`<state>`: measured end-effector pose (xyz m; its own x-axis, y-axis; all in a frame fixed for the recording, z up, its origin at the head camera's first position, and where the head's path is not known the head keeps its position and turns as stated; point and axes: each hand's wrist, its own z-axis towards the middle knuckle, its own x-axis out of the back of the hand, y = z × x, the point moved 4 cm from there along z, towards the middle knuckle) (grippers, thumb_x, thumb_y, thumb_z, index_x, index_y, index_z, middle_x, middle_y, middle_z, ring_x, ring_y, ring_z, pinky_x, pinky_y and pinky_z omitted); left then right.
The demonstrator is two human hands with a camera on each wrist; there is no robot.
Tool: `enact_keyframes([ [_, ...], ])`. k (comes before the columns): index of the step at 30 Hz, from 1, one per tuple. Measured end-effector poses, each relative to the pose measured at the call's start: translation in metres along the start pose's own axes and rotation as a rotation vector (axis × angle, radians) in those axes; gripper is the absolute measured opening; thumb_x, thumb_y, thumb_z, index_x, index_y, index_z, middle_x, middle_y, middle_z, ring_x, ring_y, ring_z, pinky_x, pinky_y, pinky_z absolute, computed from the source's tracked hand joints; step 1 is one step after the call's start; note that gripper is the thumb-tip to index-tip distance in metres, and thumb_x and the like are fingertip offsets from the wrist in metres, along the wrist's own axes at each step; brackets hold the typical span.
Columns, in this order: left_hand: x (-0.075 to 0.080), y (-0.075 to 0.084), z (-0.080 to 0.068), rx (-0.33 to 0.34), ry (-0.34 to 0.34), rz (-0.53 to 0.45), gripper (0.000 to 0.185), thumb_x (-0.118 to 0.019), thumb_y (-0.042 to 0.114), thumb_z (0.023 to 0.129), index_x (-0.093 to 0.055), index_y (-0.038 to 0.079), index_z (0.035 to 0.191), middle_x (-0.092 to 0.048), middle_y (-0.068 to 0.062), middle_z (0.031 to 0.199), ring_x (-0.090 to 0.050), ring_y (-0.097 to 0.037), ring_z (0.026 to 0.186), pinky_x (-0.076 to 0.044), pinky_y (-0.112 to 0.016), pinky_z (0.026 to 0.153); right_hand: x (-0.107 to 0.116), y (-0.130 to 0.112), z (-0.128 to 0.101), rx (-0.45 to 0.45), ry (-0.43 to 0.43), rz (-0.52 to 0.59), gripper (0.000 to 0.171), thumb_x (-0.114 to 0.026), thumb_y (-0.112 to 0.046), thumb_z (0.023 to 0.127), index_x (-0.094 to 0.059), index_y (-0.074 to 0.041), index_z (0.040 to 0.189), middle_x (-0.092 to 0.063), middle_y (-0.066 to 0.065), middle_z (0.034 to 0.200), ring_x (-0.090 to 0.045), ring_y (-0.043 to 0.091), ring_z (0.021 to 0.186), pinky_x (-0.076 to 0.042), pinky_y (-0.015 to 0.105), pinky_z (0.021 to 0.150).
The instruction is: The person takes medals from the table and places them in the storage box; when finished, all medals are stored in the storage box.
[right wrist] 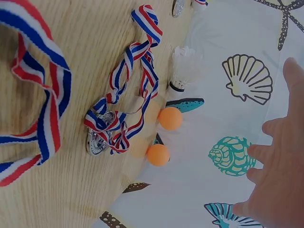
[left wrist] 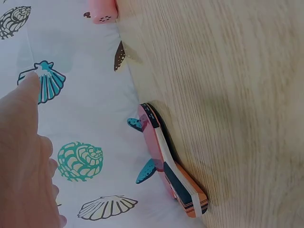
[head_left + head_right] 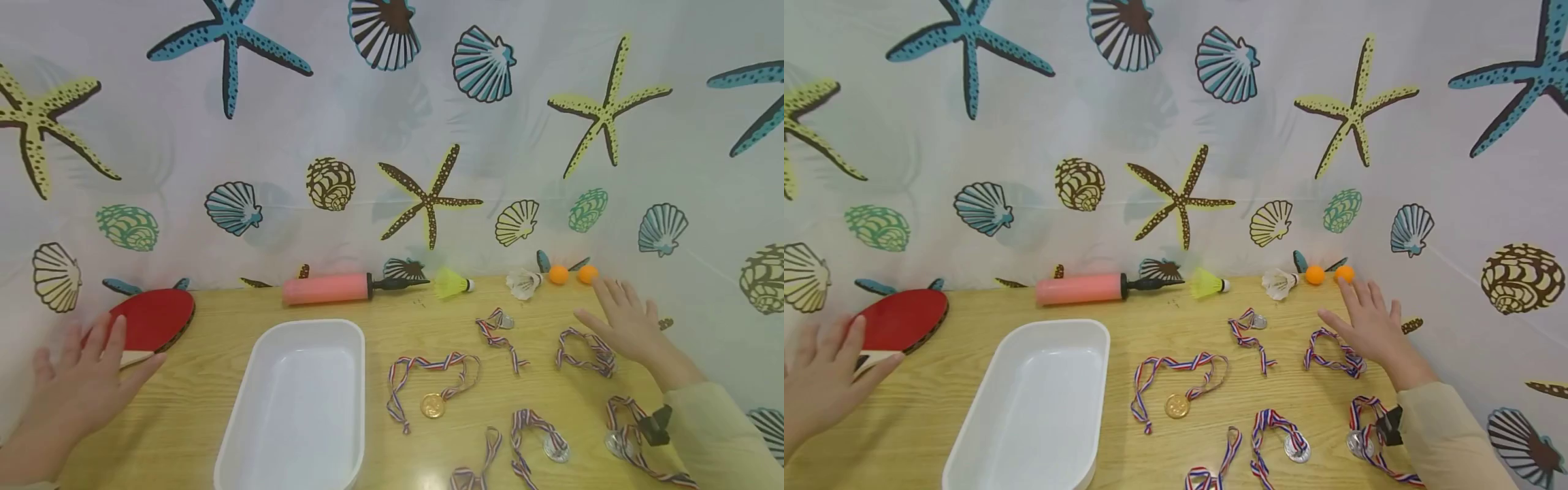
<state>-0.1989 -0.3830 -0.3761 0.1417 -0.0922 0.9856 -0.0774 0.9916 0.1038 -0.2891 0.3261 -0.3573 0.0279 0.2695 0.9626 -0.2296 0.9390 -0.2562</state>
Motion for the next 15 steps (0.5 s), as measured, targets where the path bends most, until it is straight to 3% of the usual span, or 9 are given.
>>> enact_keyframes([
  [8, 0.004, 0.012, 0.003, -0.066, -0.017, 0.001, 0.098, -0.037, 0.063, 0.088, -0.003, -0.013, 0.139, 0.007, -0.034, 0.143, 0.024, -0.050, 0.125, 0.024, -0.062, 0.092, 0.004, -0.010, 0.008, 0.088, 0.048, -0.013, 0.076, -0.038, -0.047, 0.096, -0.012, 0.006, 0.144, -0.011, 0.032, 0.145, -0.003, 0.054, 0.129, -0.003, 0.074, 0.092],
  [12, 0.006, 0.025, 0.004, -0.129, -0.029, -0.023, 0.092, -0.036, 0.059, 0.091, -0.002, -0.010, 0.141, 0.006, -0.032, 0.145, 0.023, -0.049, 0.126, 0.019, -0.064, 0.094, 0.003, -0.020, 0.014, 0.132, 0.004, 0.054, 0.074, -0.039, -0.044, 0.097, -0.012, 0.007, 0.144, -0.011, 0.033, 0.145, -0.003, 0.054, 0.129, -0.005, 0.070, 0.096],
  [15, 0.007, 0.037, 0.004, -0.179, -0.039, -0.072, 0.091, -0.039, 0.057, 0.091, 0.000, -0.006, 0.143, 0.004, -0.031, 0.146, 0.019, -0.049, 0.128, 0.017, -0.065, 0.095, -0.001, -0.028, 0.019, 0.161, -0.039, 0.131, 0.070, -0.040, -0.041, 0.098, -0.016, 0.007, 0.143, -0.017, 0.032, 0.144, -0.010, 0.050, 0.130, -0.011, 0.065, 0.100],
])
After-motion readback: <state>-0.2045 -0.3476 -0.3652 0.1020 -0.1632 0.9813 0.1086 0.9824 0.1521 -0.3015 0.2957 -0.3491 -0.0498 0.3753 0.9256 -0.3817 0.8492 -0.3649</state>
